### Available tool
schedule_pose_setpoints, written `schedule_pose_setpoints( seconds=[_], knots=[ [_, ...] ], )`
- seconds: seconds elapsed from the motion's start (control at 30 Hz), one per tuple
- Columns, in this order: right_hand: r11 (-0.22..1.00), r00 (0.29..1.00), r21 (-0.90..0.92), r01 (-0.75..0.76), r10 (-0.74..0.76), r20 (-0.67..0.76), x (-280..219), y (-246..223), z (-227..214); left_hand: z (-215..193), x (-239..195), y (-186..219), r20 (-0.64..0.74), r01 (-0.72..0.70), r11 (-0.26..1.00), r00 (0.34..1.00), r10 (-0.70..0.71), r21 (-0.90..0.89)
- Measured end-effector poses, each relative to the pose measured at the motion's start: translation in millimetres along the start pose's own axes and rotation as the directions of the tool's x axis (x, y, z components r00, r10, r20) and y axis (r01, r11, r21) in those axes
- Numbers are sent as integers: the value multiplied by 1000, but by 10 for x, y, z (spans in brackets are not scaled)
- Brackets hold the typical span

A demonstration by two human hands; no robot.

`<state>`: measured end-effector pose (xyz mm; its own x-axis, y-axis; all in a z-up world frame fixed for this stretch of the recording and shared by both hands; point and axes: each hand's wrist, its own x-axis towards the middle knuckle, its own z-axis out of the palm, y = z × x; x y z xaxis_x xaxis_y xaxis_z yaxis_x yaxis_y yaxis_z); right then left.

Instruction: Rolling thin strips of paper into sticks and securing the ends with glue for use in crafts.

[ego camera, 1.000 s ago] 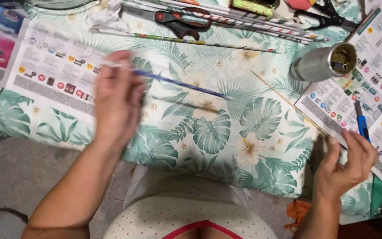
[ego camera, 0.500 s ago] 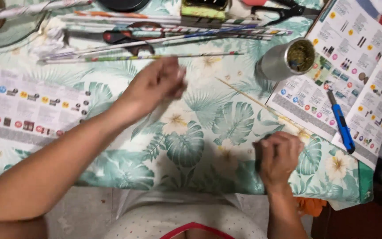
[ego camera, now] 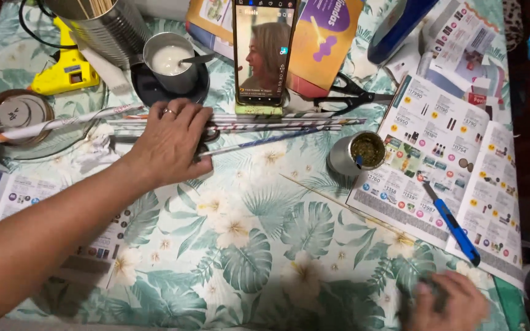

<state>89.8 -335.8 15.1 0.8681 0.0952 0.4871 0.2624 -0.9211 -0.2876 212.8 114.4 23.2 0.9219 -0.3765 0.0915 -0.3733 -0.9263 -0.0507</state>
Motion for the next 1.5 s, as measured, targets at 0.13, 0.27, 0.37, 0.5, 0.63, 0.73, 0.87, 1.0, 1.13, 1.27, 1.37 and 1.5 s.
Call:
schedule_pose_setpoints(
  seconds=[0.13,0.27,0.37,0.5,0.63,0.73,0.87,1.0,1.13,1.27,1.37,1.5],
  knots=[
    [890,974,-395,-227,210,-85,-448,317,-273,-7,98,91,61,14,993,998,-21,115],
    [941,970,-298,-160,94,-224,-441,360,-159,3,160,212,76,-31,970,997,13,241],
    [999,964,-21,33,-37,-263,-356,127,-104,33,137,246,187,-21,964,982,-30,267],
    [1000,986,13,4,-2,-167,-409,112,8,197,134,167,-40,-56,986,997,63,156],
    [998,985,30,55,-49,-166,-368,-25,-41,218,213,175,-69,-154,969,983,170,191],
    [999,989,49,-1,8,-148,-344,-173,-143,256,262,252,-36,-151,962,986,163,228],
    [998,992,67,-5,14,-126,-375,-190,-184,111,360,298,123,-147,966,985,123,211],
    [993,996,107,-47,55,-70,-384,-217,-209,65,414,277,175,-77,996,982,69,38],
    [985,994,139,-100,106,-35,-380,-259,-186,-164,456,371,372,-51,998,927,40,20],
    [986,997,152,-71,74,-11,-376,-340,-188,152,466,298,225,-166,982,964,142,94],
    [985,997,157,-71,75,-17,-407,-346,-169,106,486,348,322,-254,939,931,172,233],
    [977,995,186,-102,101,15,-405,-361,-182,-77,487,404,234,-270,938,947,219,217]
  ],
)
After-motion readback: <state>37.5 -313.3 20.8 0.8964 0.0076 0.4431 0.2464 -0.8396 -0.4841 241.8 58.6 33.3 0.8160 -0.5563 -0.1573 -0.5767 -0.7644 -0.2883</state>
